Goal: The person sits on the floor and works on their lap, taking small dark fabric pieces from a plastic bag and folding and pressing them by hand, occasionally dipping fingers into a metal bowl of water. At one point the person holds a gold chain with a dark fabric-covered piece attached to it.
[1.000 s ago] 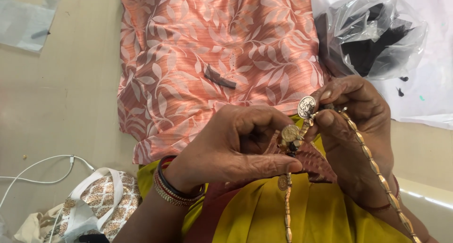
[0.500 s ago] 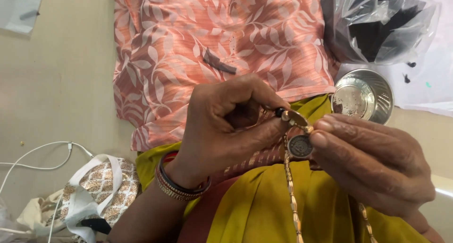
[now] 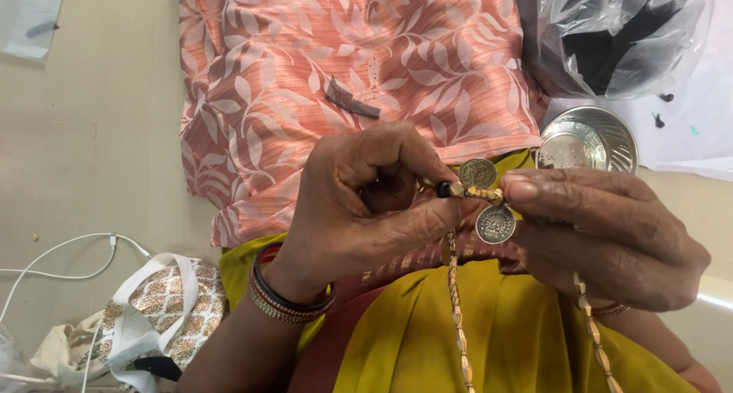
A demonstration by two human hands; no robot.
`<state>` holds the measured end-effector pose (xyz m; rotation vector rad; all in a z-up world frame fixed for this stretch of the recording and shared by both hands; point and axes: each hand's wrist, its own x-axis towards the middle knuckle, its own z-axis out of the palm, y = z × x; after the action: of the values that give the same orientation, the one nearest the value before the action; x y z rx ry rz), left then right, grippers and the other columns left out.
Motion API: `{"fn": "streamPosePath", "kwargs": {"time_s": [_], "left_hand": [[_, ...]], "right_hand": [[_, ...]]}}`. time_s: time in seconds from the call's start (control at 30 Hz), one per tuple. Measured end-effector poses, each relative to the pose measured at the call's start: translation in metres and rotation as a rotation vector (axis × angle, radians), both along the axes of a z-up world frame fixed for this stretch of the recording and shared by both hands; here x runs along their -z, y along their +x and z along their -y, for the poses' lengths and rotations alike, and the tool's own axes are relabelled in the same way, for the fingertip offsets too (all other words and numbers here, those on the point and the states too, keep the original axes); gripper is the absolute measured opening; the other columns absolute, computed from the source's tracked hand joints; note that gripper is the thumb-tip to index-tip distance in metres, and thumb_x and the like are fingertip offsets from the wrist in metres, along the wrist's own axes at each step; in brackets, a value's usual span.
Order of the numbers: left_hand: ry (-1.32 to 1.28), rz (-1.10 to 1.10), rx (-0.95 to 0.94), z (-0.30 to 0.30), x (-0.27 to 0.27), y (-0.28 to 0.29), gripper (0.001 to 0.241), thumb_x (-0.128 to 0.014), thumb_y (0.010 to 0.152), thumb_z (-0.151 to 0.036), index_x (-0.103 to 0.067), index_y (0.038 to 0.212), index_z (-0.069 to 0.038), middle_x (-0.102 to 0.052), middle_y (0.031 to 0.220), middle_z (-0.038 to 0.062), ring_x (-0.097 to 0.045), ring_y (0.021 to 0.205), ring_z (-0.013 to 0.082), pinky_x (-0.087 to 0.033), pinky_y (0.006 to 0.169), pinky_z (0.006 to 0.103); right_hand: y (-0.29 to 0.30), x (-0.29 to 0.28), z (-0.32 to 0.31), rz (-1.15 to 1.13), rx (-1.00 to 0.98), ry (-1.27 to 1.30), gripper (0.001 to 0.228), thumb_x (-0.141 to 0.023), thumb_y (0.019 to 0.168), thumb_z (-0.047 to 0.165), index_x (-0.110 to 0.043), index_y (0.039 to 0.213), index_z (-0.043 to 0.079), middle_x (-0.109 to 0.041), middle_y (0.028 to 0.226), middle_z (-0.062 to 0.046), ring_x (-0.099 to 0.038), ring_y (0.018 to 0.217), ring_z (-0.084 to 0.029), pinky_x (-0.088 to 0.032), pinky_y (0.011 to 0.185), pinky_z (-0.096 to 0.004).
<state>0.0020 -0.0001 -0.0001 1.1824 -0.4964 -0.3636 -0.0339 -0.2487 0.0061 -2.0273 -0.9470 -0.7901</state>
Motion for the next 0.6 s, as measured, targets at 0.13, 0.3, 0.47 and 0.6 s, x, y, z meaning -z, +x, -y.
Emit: {"fn": "streamPosePath", "kwargs": {"time_s": [0.13, 0.3, 0.47, 0.6], "left_hand": [[0.017, -0.001, -0.005, 0.002, 0.000, 0.001, 0.017, -0.080, 0.099, -0.001, -0.064, 0.096, -0.002, -0.055, 0.072, -0.009, -0.039, 0.059, -0.0055, -0.026, 0.054, 0.0182], [0.061, -0.014, -0.009, 0.002, 0.001, 0.002, 0.017, -0.082, 0.098, -0.006, -0.065, 0.096, -0.003, -0.055, 0.072, -0.009, -0.039, 0.059, -0.0052, -0.027, 0.053, 0.0178], [0.004, -0.161, 0.097, 0.006, 0.005, 0.007, 0.016, -0.074, 0.101, -0.014, -0.068, 0.097, 0.000, -0.061, 0.079, -0.006, -0.052, 0.070, -0.0011, -0.041, 0.061, 0.0199], [-0.017, -0.237, 0.166, 0.012, 0.009, 0.007, 0.027, -0.068, 0.105, -0.025, -0.072, 0.098, 0.001, -0.063, 0.079, -0.004, -0.054, 0.071, 0.0012, -0.045, 0.063, 0.0215]], "right_hand": [[0.004, -0.004, -0.009, -0.086, 0.051, 0.015, 0.022, -0.073, 0.089, 0.016, -0.071, 0.083, -0.004, -0.069, 0.101, -0.028, -0.074, 0.091, -0.036, -0.064, 0.083, -0.040], [0.000, 0.002, -0.014, -0.264, 0.107, 0.163, 0.005, -0.070, 0.077, 0.001, -0.069, 0.082, 0.001, -0.071, 0.104, -0.021, -0.074, 0.094, -0.026, -0.063, 0.081, -0.031], [-0.006, -0.006, -0.021, -0.386, 0.252, 0.170, 0.014, -0.072, 0.092, -0.011, -0.068, 0.089, 0.002, -0.072, 0.107, -0.018, -0.074, 0.097, -0.020, -0.062, 0.084, -0.026], [-0.003, -0.006, -0.020, -0.397, 0.280, 0.157, 0.012, -0.073, 0.097, -0.010, -0.068, 0.094, 0.001, -0.072, 0.107, -0.018, -0.075, 0.099, -0.021, -0.062, 0.086, -0.026]]}}
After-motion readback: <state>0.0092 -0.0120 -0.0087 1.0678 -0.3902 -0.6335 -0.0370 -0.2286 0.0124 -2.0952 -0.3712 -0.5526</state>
